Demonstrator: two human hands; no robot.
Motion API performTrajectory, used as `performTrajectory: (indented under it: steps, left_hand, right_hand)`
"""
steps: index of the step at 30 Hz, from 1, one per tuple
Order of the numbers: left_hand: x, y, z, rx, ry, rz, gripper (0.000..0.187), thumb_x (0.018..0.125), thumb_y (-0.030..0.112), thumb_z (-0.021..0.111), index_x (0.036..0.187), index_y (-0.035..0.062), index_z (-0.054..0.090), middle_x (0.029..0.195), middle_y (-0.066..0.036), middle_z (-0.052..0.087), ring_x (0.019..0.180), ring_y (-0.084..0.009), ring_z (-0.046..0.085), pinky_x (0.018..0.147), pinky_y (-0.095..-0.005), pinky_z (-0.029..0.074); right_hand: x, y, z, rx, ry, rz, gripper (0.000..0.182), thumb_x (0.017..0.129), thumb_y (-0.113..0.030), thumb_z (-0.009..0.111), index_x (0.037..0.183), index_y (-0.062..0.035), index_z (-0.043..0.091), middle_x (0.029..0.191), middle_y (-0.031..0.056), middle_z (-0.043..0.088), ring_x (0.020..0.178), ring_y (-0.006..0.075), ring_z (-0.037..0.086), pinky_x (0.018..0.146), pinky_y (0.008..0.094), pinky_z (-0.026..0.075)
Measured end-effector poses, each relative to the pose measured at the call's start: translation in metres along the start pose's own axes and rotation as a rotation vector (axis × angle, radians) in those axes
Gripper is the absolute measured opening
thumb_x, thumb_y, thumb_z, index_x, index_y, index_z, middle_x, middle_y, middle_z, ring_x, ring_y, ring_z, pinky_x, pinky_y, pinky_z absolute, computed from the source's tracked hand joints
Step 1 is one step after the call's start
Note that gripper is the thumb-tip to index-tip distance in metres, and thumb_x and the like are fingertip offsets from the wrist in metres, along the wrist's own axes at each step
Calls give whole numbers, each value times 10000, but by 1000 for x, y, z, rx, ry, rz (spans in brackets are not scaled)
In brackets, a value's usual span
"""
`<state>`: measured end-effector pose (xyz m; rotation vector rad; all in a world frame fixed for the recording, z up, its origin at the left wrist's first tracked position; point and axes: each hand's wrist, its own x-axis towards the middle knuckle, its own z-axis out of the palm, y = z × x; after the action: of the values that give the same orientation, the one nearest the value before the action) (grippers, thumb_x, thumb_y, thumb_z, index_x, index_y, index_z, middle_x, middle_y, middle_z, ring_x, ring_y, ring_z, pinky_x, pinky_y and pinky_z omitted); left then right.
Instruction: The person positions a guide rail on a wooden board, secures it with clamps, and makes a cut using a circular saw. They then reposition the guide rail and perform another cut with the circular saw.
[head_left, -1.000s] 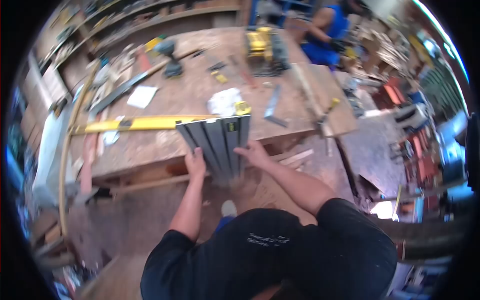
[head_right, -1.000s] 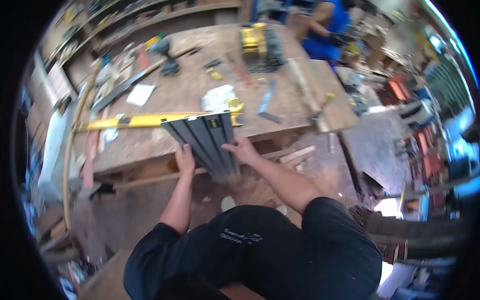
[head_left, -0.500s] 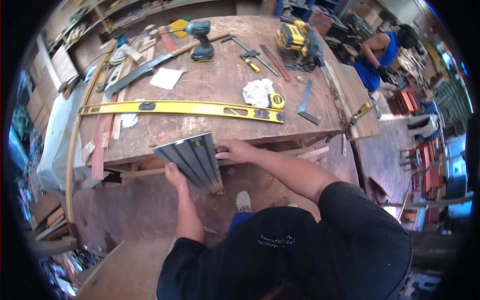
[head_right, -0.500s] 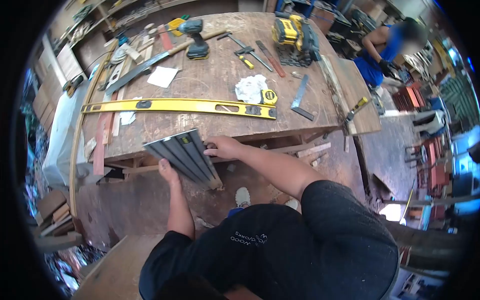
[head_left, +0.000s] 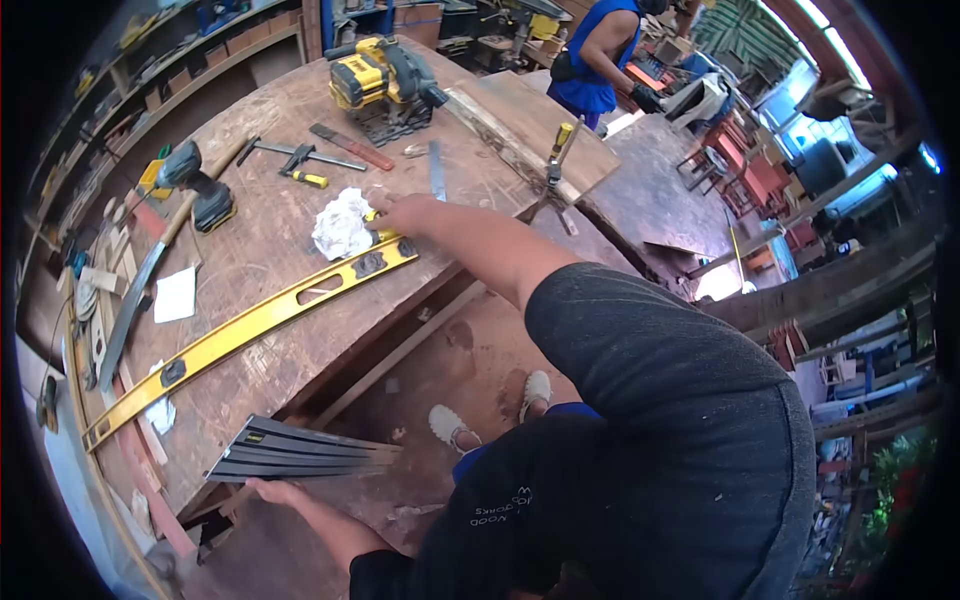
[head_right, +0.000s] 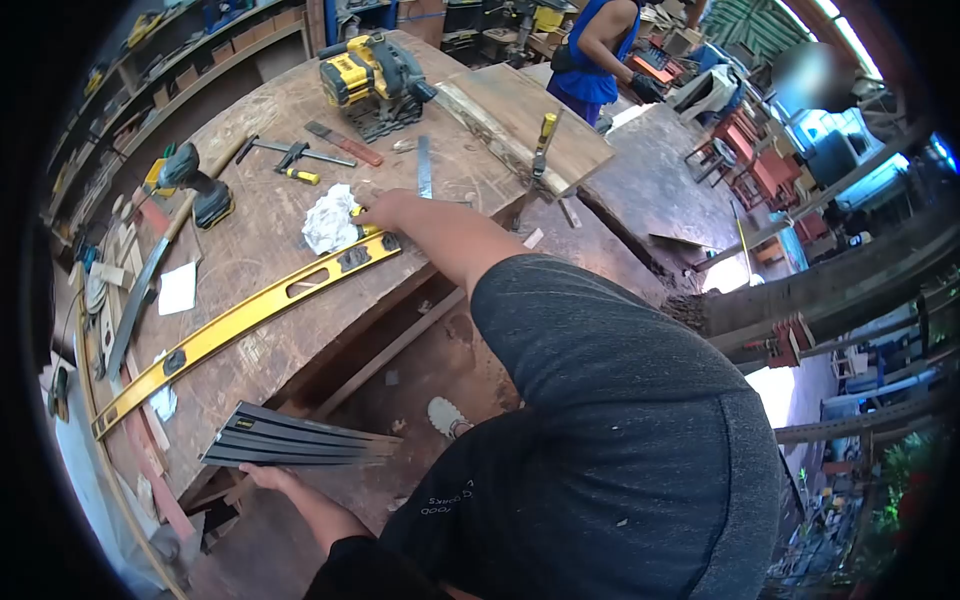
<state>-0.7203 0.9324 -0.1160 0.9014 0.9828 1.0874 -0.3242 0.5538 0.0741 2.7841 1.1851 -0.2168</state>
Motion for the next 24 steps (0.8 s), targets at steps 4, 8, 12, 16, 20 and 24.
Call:
performTrajectory:
  steps: [4, 8, 12, 16, 20, 24]
  left_hand:
    - [10, 0, 4, 145, -93, 57, 679, 990, 483, 328, 1296, -115, 429, 1296, -232, 497, 1154, -331, 513, 999, -406, 412]
    - [27, -11, 6, 271, -130, 130, 676, 998, 473, 300, 1310, -116, 411, 1311, -237, 484, 1164, -321, 500, 1006, -391, 392]
    - [31, -12, 8, 296, -172, 124, 650, 1003, 445, 300, 1289, -126, 424, 1298, -247, 490, 1131, -328, 516, 993, -395, 395]
    - [21, -23, 1, 563, 104, 436, 516, 976, 308, 444, 1244, -133, 443, 1208, -301, 515, 1067, -366, 539, 921, -414, 438]
    - [-132, 9, 71, 521, -286, 805, 393, 923, 151, 524, 1257, -46, 459, 1224, -200, 513, 1093, -314, 517, 952, -403, 404]
    - [-294, 10, 177, 519, -1421, 602, 548, 800, 160, 642, 1300, 21, 466, 1271, -160, 511, 1190, -268, 484, 1028, -365, 352]
  right_hand:
    - [20, -8, 2, 80, -94, 94, 428, 940, -285, 443, 1359, -365, 428, 1414, 99, 378, 1265, 293, 439, 1002, 413, 404]
    - [22, -3, 10, -22, -26, 54, 471, 887, -307, 547, 1345, -292, 440, 1289, 137, 486, 1180, 304, 525, 919, 404, 452]
    - [-22, 5, 9, 373, 409, 208, 645, 768, -333, 688, 1330, -157, 425, 1071, 192, 593, 948, 283, 625, 791, 400, 507]
    - [-89, 0, 37, 1226, 382, 210, 503, 872, -346, 600, 1271, -80, 444, 897, 103, 621, 727, 181, 644, 589, 310, 520]
    - [-188, -17, 61, 1697, 118, 165, 374, 954, -351, 493, 1162, -39, 481, 907, 96, 626, 623, 144, 632, 524, 249, 517]
    - [-234, -18, 92, 1592, -19, 71, 456, 941, -406, 515, 1136, 4, 470, 943, 136, 633, 701, 190, 675, 564, 283, 544]
